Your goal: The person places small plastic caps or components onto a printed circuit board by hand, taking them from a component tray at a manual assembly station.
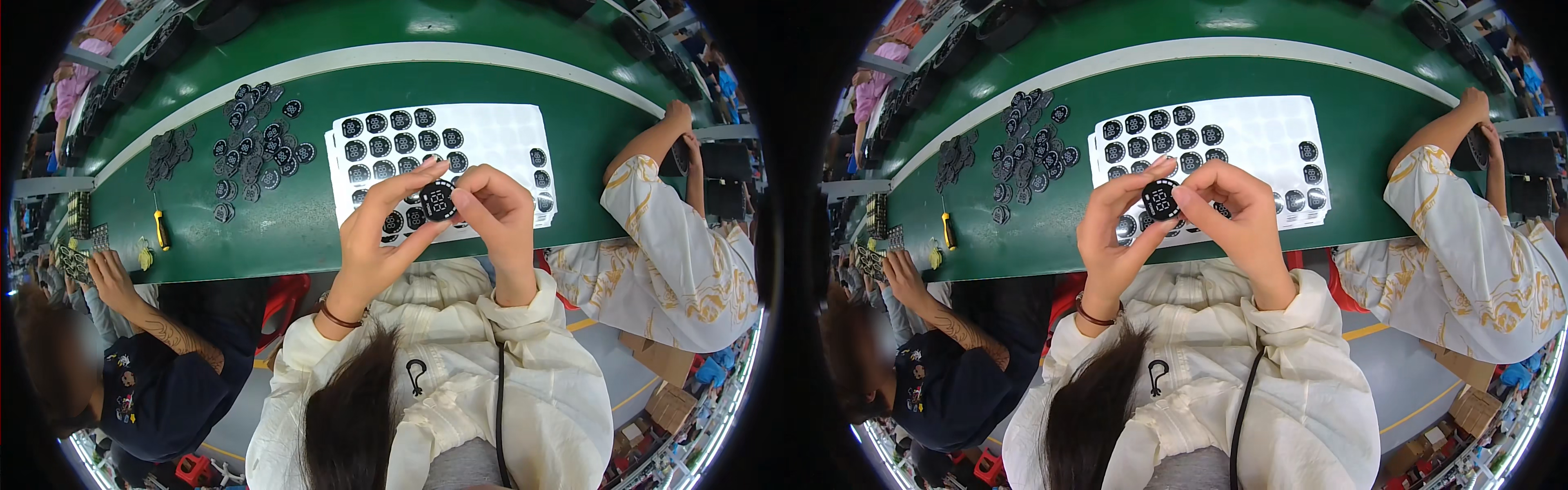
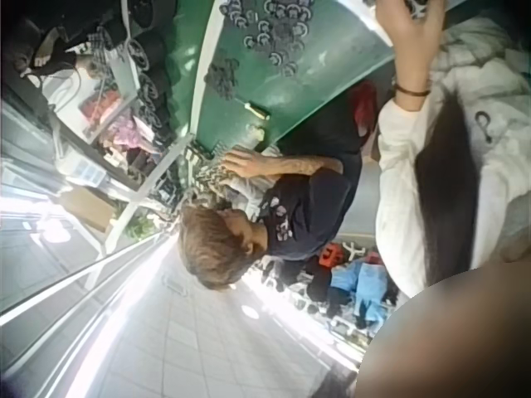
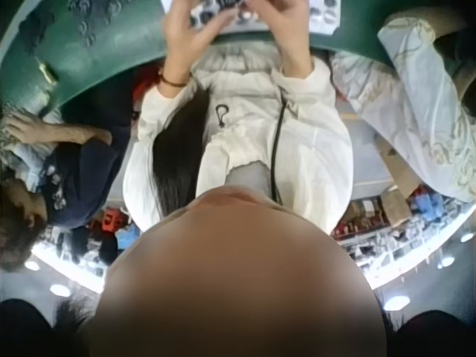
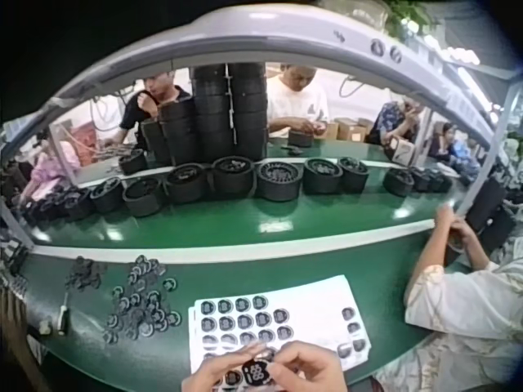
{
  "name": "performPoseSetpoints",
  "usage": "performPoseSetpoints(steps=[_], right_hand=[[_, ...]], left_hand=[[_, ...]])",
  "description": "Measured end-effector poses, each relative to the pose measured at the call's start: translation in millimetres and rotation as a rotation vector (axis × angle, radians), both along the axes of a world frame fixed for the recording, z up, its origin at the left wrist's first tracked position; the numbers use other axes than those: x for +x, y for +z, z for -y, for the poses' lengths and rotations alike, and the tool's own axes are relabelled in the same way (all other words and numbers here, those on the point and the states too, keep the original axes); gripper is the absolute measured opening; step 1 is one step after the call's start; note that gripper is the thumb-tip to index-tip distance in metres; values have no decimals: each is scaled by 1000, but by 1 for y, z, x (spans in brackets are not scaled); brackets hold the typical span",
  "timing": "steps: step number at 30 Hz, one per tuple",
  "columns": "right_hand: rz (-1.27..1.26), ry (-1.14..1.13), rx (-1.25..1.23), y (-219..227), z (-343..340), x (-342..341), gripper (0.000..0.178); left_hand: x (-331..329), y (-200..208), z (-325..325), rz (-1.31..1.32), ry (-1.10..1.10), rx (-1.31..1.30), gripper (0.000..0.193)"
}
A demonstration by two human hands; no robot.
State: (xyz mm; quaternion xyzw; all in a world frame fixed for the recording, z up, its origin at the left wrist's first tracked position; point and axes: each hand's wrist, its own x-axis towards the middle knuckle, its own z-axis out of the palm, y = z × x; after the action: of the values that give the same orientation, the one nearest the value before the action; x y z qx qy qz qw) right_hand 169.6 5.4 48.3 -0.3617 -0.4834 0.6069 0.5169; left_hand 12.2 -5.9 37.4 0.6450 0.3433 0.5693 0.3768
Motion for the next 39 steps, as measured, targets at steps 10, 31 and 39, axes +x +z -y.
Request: performPoseSetpoints(steps=[10,31,39], right_hand=[[502,-242,548,15,-3,-2,22],[455,-4,358,17,5,6,16],[457,-161,590,2,7,-7,19]], left_hand=[[-5,-1,1,-81,40,59,42],[-20,1,-10,-353,-106,234,44],[-17,-3,-8,-261,-12,215,42]])
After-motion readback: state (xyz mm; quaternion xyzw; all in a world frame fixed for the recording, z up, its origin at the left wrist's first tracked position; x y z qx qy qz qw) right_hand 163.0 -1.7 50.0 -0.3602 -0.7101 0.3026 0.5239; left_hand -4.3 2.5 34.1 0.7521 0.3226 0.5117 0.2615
